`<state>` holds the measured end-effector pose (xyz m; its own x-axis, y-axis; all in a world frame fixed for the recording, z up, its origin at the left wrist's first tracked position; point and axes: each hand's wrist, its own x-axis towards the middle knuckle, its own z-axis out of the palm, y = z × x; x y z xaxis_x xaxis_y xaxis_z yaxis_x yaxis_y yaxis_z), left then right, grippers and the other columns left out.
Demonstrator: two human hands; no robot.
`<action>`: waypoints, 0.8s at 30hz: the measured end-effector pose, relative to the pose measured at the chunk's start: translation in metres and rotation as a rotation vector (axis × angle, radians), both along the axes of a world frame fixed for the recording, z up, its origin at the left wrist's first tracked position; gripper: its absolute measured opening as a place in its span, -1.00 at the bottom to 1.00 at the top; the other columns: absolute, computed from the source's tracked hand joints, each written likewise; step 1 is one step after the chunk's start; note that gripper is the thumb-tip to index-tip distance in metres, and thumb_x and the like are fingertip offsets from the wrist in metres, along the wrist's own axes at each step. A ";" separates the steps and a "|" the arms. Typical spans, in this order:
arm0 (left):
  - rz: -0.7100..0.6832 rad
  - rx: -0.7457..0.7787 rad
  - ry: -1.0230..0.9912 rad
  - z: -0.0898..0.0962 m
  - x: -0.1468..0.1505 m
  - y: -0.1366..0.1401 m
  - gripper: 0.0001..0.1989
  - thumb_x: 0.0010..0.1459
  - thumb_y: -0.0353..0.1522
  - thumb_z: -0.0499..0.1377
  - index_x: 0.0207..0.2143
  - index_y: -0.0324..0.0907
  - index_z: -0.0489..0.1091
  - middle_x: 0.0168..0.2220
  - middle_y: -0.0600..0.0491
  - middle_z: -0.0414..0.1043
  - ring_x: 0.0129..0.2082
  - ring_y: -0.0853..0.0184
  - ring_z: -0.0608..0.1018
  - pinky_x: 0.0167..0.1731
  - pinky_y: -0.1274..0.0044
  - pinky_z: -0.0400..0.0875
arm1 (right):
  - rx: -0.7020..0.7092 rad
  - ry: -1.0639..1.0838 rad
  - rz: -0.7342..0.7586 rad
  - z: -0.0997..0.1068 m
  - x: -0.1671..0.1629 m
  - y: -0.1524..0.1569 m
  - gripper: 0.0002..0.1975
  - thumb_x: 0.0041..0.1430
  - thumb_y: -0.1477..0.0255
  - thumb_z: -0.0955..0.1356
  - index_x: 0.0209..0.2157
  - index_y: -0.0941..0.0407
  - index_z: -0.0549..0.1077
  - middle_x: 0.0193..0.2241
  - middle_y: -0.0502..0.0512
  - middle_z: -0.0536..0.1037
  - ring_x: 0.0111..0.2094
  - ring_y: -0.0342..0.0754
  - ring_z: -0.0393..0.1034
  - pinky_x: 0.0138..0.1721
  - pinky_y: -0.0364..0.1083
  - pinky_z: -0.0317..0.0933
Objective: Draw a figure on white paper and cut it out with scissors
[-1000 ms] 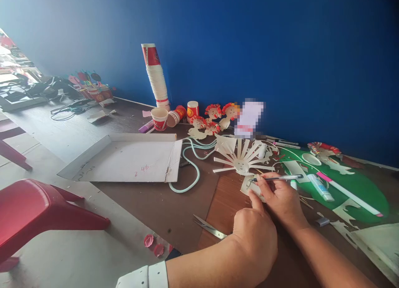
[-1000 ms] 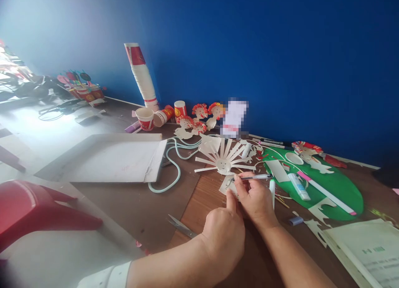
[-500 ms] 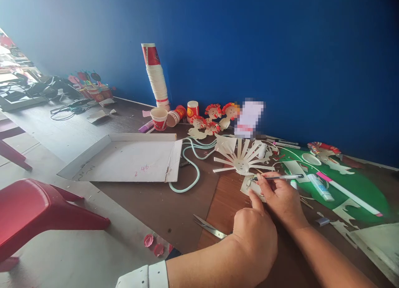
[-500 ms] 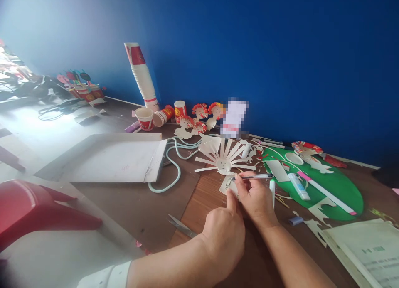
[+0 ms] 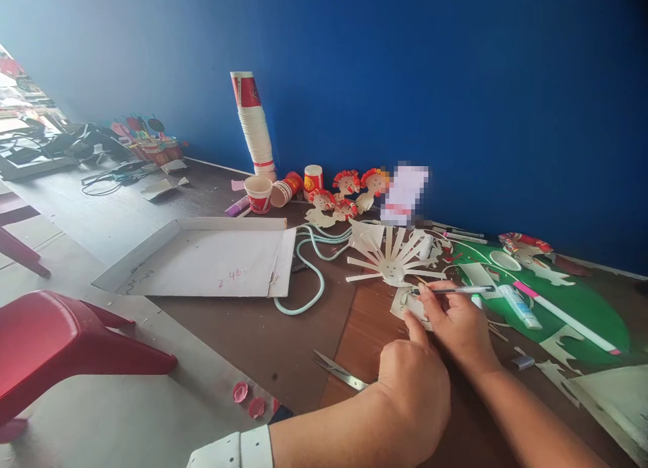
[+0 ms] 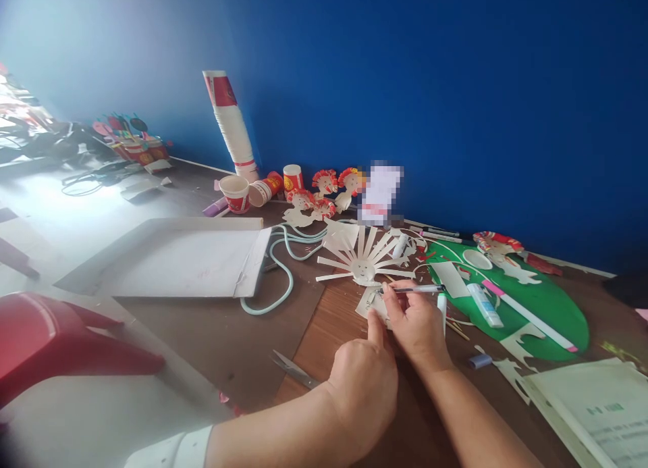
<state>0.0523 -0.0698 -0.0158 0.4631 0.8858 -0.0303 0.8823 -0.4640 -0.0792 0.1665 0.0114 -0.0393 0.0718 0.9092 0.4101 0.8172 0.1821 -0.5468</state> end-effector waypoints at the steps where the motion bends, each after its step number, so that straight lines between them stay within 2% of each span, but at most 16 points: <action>1: -0.004 0.001 -0.003 0.000 0.000 0.000 -0.50 0.16 -0.33 0.01 0.12 -0.38 0.25 0.15 -0.46 0.13 -0.44 0.34 0.54 -0.59 0.61 0.34 | 0.000 0.002 0.000 0.000 0.000 0.000 -0.68 0.14 0.12 0.25 -0.36 0.09 0.41 -0.59 0.09 0.55 -0.54 0.01 0.46 -0.53 -0.08 0.26; 5: -0.018 -0.007 -0.018 -0.001 0.001 0.000 -0.52 0.12 -0.33 0.06 0.08 -0.34 0.32 0.16 -0.43 0.14 -0.34 0.25 0.56 -0.57 0.60 0.35 | -0.010 0.007 0.000 0.000 0.001 0.001 -0.67 0.15 0.11 0.25 -0.36 0.09 0.41 -0.59 0.08 0.55 -0.55 0.01 0.46 -0.53 -0.09 0.26; 8: -0.005 -0.026 -0.029 -0.001 0.002 0.001 -0.56 0.12 -0.34 0.07 0.04 -0.32 0.36 0.17 -0.41 0.13 -0.34 0.25 0.56 -0.57 0.59 0.36 | -0.004 0.007 0.005 0.000 0.001 0.001 -0.67 0.15 0.11 0.25 -0.36 0.09 0.41 -0.59 0.09 0.55 -0.55 0.01 0.45 -0.52 -0.09 0.25; 12: -0.015 -0.014 -0.023 -0.002 0.002 0.001 -0.54 0.12 -0.33 0.07 0.06 -0.33 0.34 0.17 -0.43 0.13 -0.23 0.18 0.55 -0.55 0.59 0.37 | -0.015 0.022 -0.001 0.000 0.001 0.001 -0.67 0.16 0.11 0.25 -0.38 0.09 0.41 -0.58 0.08 0.55 -0.56 0.00 0.45 -0.53 -0.09 0.25; 17: -0.014 -0.004 -0.023 -0.006 0.003 0.000 -0.52 0.08 -0.31 0.11 0.05 -0.32 0.35 0.19 -0.43 0.08 -0.35 0.24 0.56 -0.55 0.56 0.38 | -0.003 0.033 -0.004 0.002 0.001 0.000 -0.69 0.16 0.13 0.26 -0.39 0.09 0.40 -0.61 0.05 0.53 -0.57 -0.02 0.44 -0.53 -0.11 0.25; 21: -0.020 -0.030 -0.014 -0.004 0.003 0.001 -0.49 0.09 -0.32 0.10 0.09 -0.34 0.30 0.20 -0.44 0.05 -0.29 0.20 0.56 -0.57 0.56 0.38 | 0.005 0.040 0.002 0.003 0.001 0.000 -0.70 0.16 0.15 0.26 -0.38 0.09 0.40 -0.58 0.09 0.56 -0.55 -0.01 0.46 -0.50 -0.10 0.27; 24: -0.009 -0.036 -0.006 -0.001 0.003 0.000 -0.49 0.10 -0.32 0.09 0.10 -0.34 0.29 0.19 -0.45 0.06 -0.34 0.23 0.56 -0.58 0.57 0.37 | 0.009 0.037 -0.001 0.003 0.001 0.000 -0.69 0.15 0.14 0.26 -0.38 0.10 0.40 -0.58 0.10 0.56 -0.56 0.00 0.46 -0.51 -0.09 0.28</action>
